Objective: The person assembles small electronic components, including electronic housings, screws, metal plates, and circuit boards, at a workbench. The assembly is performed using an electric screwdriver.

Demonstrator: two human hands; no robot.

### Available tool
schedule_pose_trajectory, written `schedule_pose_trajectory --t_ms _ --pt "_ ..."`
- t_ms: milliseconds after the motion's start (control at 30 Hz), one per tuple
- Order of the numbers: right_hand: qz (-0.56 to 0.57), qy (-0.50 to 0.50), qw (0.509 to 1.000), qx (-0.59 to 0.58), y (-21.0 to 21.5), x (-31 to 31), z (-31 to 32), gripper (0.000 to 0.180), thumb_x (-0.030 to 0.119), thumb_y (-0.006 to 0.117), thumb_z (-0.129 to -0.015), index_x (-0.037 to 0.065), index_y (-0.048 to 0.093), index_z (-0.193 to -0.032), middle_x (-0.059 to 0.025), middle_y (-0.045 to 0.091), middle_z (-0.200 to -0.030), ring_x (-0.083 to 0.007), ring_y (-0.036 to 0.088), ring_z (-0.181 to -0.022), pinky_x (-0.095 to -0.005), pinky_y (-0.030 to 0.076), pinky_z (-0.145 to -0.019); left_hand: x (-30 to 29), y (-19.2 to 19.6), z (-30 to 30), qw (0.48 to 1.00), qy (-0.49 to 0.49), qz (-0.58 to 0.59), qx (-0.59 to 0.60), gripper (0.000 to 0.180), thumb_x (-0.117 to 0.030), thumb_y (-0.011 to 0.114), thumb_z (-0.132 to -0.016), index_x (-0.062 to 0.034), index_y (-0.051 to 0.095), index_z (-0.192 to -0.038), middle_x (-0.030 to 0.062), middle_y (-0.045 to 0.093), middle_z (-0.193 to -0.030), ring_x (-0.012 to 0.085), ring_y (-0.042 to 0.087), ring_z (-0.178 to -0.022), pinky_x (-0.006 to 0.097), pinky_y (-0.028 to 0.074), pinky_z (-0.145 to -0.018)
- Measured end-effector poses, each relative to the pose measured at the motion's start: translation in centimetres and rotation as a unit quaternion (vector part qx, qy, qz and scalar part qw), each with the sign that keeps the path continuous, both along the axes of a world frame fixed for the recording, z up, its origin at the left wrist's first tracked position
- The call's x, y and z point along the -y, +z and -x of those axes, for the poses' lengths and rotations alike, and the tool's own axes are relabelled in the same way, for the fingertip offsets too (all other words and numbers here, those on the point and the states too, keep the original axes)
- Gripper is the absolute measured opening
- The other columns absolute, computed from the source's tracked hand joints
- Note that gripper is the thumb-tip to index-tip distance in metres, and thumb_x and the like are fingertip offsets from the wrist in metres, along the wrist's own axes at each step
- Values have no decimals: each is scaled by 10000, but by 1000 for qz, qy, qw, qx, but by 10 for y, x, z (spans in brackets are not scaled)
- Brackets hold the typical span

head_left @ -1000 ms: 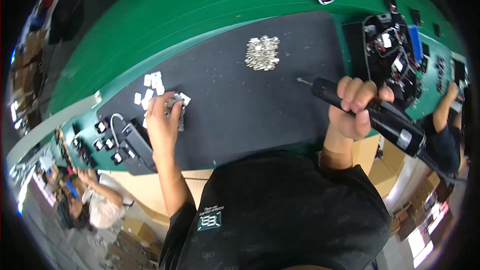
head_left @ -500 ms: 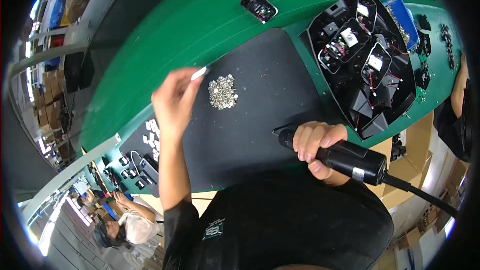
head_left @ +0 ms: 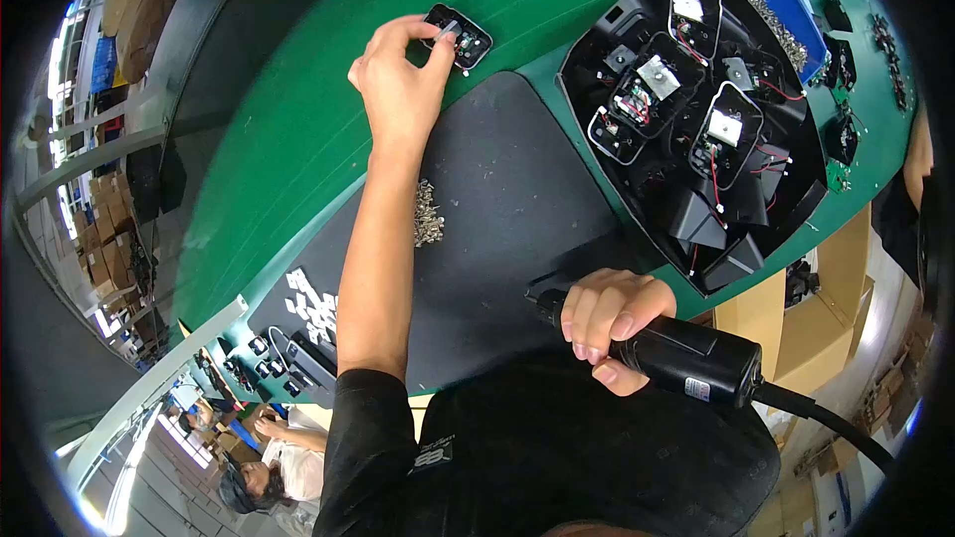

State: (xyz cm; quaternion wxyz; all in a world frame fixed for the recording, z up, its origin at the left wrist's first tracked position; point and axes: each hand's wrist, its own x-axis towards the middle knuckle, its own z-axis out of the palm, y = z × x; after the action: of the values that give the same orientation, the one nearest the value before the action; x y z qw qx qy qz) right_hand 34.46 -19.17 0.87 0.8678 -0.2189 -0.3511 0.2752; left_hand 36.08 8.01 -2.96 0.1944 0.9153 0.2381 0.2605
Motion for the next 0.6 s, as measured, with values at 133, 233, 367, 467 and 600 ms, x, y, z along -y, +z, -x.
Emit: schedule_pose_trajectory --t_ms 133,233,367,467,600 --pt "-6 9 1000 -4 2 2 3 442 -58 685 -683 36 473 -1059 -51 564 -697 -169 573 -564 -298 502 -536 1 8 -5 989 67 129 -3 369 -168 708 -743 -45 602 -1074 123 678 -925 277 653 -873 367 474 -831" --pt "-13 33 999 -6 4 2 4 447 -59 679 -687 31 464 -1068 -56 559 -697 -169 564 -576 -297 494 -531 -8 23 7 992 0 118 -41 249 -110 697 -747 -10 622 -962 118 678 -891 248 656 -880 342 497 -797" --pt "-22 31 998 -39 1 0 11 452 -50 677 -693 26 448 -1075 -61 556 -693 -166 547 -588 -300 479 -541 11 64 69 991 -22 128 -18 210 -62 693 -743 -18 638 -941 106 674 -891 235 649 -849 314 488 -789" --pt "-4 33 997 -63 -6 0 19 415 -9 682 -709 38 446 -1047 -50 554 -681 -161 555 -594 -304 466 -575 34 80 144 991 16 117 -66 215 -39 690 -733 -26 641 -942 100 668 -894 222 640 -838 305 483 -783" --pt "53 44 994 -87 2 -3 28 413 62 692 -752 97 415 -1057 -20 525 -692 -152 531 -613 -312 443 -624 58 68 228 974 121 173 -84 226 -52 698 -734 -23 639 -951 116 665 -895 232 633 -840 318 481 -783"
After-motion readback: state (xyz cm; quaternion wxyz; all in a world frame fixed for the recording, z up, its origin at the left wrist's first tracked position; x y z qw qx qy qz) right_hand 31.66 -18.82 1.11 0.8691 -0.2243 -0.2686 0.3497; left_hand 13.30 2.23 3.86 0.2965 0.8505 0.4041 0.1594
